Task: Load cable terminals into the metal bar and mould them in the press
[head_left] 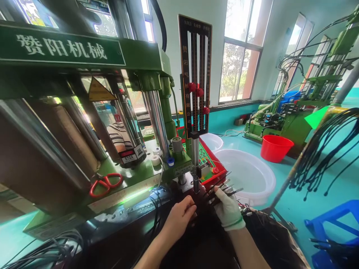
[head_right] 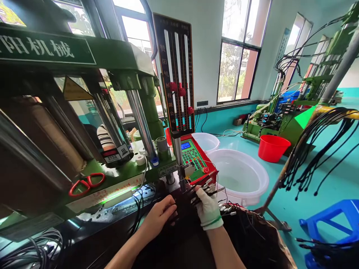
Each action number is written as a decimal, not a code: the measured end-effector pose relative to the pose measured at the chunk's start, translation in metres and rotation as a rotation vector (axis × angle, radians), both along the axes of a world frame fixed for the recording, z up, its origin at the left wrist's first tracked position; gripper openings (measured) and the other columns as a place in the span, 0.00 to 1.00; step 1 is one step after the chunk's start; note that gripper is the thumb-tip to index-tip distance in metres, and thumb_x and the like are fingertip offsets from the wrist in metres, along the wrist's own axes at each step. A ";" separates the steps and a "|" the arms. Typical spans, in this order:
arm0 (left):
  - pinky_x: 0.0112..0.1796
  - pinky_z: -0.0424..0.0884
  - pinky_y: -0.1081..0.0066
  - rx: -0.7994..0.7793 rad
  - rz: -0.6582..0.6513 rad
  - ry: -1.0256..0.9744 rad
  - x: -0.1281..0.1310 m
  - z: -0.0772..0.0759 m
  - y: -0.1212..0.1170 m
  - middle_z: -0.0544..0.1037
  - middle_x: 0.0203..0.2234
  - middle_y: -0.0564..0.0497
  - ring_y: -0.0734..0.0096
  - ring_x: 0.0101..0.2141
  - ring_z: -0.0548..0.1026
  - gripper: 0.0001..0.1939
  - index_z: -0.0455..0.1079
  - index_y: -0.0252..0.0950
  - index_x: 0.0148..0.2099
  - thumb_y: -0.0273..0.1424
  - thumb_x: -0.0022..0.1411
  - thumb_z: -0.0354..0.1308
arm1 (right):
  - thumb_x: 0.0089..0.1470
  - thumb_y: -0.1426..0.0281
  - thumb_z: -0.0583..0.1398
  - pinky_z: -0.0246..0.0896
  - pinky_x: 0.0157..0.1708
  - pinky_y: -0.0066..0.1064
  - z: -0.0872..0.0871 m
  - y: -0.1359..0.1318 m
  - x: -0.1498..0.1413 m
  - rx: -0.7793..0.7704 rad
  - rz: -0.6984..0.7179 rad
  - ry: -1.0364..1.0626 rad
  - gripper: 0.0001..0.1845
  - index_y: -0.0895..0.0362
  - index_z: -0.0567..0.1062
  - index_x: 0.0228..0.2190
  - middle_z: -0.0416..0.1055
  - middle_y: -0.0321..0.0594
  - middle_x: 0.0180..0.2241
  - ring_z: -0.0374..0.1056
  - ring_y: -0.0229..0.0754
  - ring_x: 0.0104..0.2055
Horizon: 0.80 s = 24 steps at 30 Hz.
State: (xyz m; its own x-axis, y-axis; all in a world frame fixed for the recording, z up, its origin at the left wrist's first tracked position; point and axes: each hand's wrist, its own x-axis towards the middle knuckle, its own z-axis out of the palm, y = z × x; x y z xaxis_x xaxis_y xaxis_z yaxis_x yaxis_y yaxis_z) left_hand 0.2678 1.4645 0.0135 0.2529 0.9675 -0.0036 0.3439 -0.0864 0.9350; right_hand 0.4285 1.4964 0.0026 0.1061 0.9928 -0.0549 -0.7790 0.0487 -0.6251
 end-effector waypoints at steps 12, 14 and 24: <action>0.23 0.60 0.76 -0.060 -0.051 -0.007 -0.008 0.001 0.000 0.68 0.20 0.57 0.75 0.20 0.66 0.08 0.57 0.38 0.31 0.37 0.58 0.46 | 0.29 0.71 0.70 0.59 0.13 0.22 -0.008 0.012 0.006 -0.151 -0.076 0.062 0.12 0.59 0.75 0.21 0.71 0.31 0.18 0.62 0.31 0.17; 0.21 0.61 0.76 -0.149 -0.082 -0.088 -0.010 0.001 -0.001 0.67 0.20 0.57 0.74 0.21 0.69 0.09 0.55 0.38 0.31 0.38 0.57 0.46 | 0.28 0.70 0.70 0.58 0.13 0.22 -0.009 0.015 0.007 -0.150 -0.082 0.058 0.13 0.59 0.75 0.21 0.71 0.32 0.18 0.61 0.31 0.16; 0.16 0.60 0.79 -0.158 -0.257 -0.008 -0.004 0.009 0.002 0.67 0.18 0.56 0.78 0.17 0.67 0.14 0.57 0.36 0.29 0.41 0.59 0.45 | 0.36 0.69 0.68 0.62 0.20 0.27 0.003 0.003 0.019 -0.038 0.054 -0.103 0.14 0.59 0.76 0.30 0.71 0.35 0.20 0.64 0.35 0.20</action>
State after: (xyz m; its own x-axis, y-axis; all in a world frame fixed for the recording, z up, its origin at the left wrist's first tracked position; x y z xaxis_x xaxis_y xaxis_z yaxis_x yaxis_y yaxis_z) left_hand 0.2640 1.4666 0.0229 0.4897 0.8596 -0.1460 0.3218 -0.0225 0.9465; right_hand 0.4475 1.4994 0.0057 0.0593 0.9947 -0.0840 -0.7116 -0.0169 -0.7024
